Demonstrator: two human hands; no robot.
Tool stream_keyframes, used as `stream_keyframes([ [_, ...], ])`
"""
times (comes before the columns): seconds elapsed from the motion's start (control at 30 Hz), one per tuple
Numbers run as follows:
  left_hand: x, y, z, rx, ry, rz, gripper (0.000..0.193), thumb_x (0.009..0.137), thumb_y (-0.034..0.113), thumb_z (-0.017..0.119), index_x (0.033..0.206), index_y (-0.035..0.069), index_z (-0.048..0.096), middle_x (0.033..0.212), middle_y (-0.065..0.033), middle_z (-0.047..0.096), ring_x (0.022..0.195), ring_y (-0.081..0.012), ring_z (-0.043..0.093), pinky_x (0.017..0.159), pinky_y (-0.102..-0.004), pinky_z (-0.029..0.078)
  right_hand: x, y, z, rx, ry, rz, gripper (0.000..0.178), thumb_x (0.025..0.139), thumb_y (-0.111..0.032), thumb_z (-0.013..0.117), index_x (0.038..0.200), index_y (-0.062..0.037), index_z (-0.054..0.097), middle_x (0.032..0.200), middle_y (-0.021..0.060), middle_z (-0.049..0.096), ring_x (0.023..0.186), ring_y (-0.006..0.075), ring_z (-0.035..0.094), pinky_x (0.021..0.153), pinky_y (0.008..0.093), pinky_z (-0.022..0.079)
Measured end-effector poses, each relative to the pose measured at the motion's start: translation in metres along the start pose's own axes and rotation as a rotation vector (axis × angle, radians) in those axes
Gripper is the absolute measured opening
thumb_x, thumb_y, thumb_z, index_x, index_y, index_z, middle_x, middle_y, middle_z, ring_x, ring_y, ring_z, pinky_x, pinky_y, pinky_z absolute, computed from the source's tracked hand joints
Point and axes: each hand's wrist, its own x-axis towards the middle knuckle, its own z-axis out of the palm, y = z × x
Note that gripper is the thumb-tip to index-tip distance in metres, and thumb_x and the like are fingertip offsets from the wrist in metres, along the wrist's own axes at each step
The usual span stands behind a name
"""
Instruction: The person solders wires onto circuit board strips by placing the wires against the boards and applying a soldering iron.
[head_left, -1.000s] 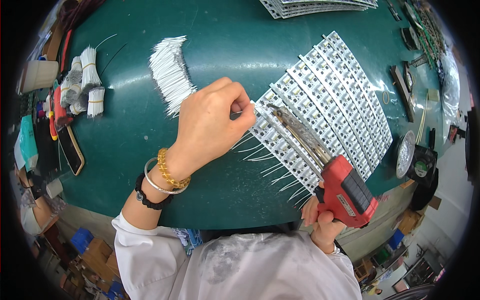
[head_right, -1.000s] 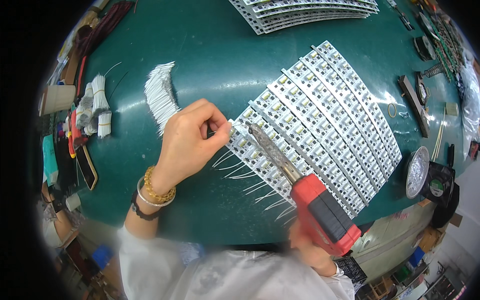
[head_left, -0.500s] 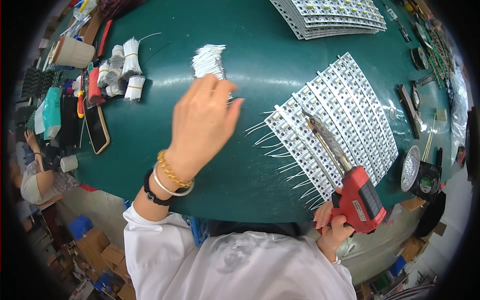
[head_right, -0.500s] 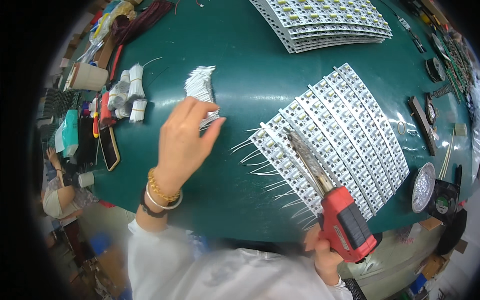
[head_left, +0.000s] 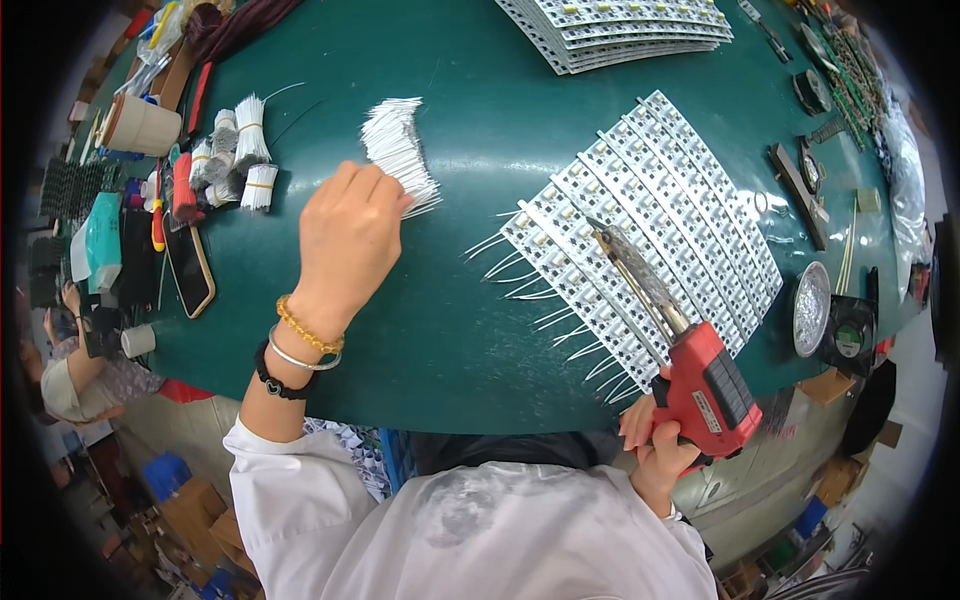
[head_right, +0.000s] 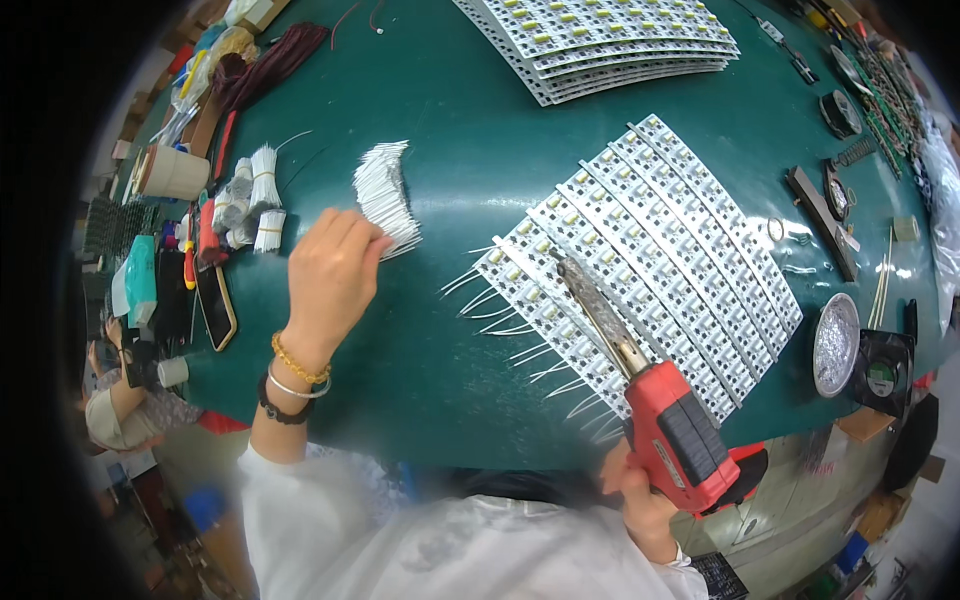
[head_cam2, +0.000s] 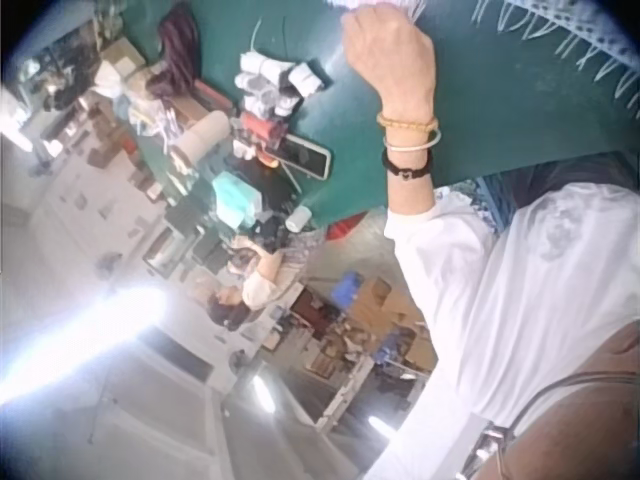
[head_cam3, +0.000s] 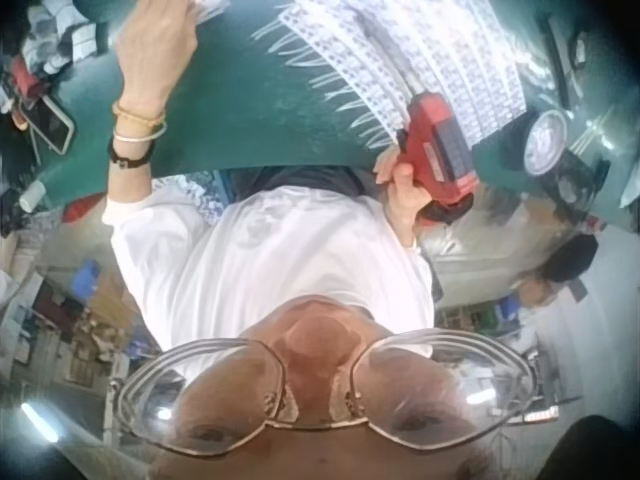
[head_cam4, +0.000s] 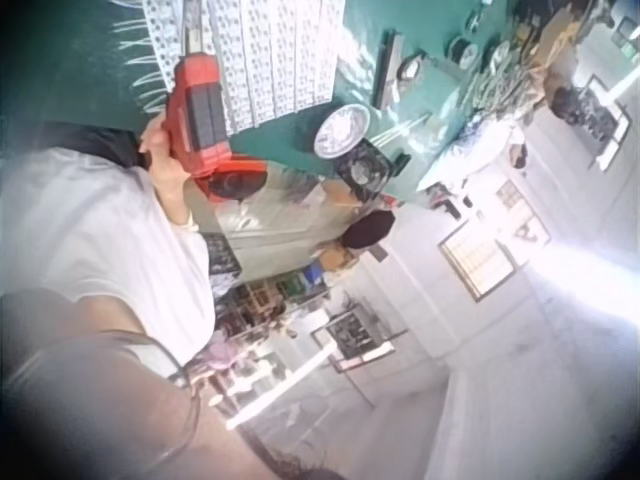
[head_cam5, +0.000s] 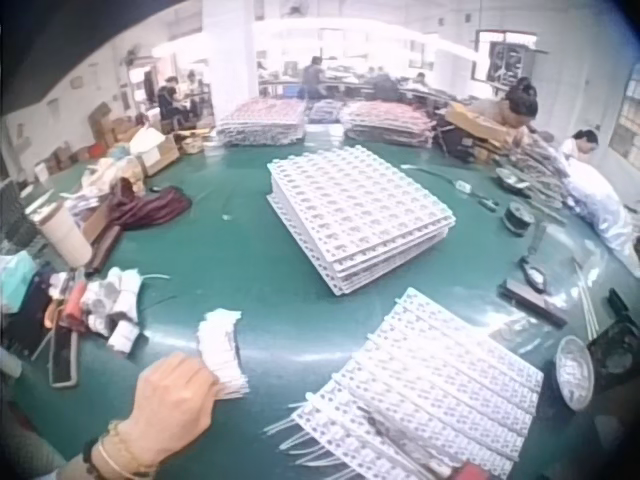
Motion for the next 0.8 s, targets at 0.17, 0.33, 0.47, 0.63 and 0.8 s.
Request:
stream_keyframes([
  [0.17, 0.004, 0.024, -0.011, -0.318, 0.013, -0.192, 0.01, 0.081, 0.005, 0.069, 0.078, 0.002, 0.059, 0.07, -0.0071, 0.059, 0.057, -0.0199, 0.054, 0.052, -0.0298, 0.042, -0.001, -0.001, -0.002, -0.026, 0.025, 0.017, 0.078, 0.087, -0.05, 0.063, 0.128, 0.0115, 0.04, 0.052, 0.0013, 0.045, 0.041, 0.0122, 0.044, 0.045, 0.0271, 0.04],
  [0.33, 0.015, 0.069, 0.0, -0.875, -0.102, -0.338, 0.009, 0.082, 0.003, 0.07, 0.08, -0.001, 0.061, 0.068, -0.0037, 0.058, 0.055, -0.0085, 0.048, 0.05, -0.023, 0.038, 0.003, -0.004, 0.001, -0.004, -0.005, 0.086, 0.082, 0.084, -0.054, 0.064, 0.128, 0.0115, 0.039, 0.052, 0.0008, 0.045, 0.041, 0.0122, 0.045, 0.046, 0.0263, 0.04],
  [0.47, 0.023, 0.078, 0.021, -0.807, -0.066, -0.32, 0.009, 0.081, 0.003, 0.07, 0.081, -0.001, 0.062, 0.068, -0.0047, 0.059, 0.054, -0.0091, 0.049, 0.05, -0.0237, 0.038, 0.004, -0.007, 0.0, -0.015, -0.001, 0.137, 0.084, 0.083, -0.055, 0.064, 0.127, 0.0117, 0.039, 0.051, 0.0008, 0.045, 0.041, 0.0124, 0.045, 0.045, 0.0264, 0.04],
  [0.63, 0.022, 0.078, 0.036, -0.759, -0.063, -0.311, 0.01, 0.081, 0.004, 0.072, 0.079, -0.001, 0.063, 0.067, -0.0043, 0.059, 0.053, -0.0088, 0.047, 0.049, -0.0235, 0.038, 0.004, -0.01, -0.003, -0.015, -0.013, 0.196, 0.088, 0.08, -0.058, 0.063, 0.127, 0.012, 0.039, 0.051, 0.0008, 0.045, 0.04, 0.0128, 0.044, 0.045, 0.0264, 0.039],
  [0.8, 0.018, 0.077, 0.03, -0.795, -0.101, -0.399, 0.01, 0.081, 0.006, 0.073, 0.079, 0.0, 0.065, 0.065, -0.0018, 0.057, 0.052, -0.0059, 0.044, 0.047, -0.0217, 0.036, 0.006, -0.011, -0.001, -0.064, -0.053, 0.268, 0.088, 0.08, -0.06, 0.063, 0.126, 0.0113, 0.04, 0.051, 0.0013, 0.046, 0.04, 0.0129, 0.045, 0.044, 0.0267, 0.039],
])
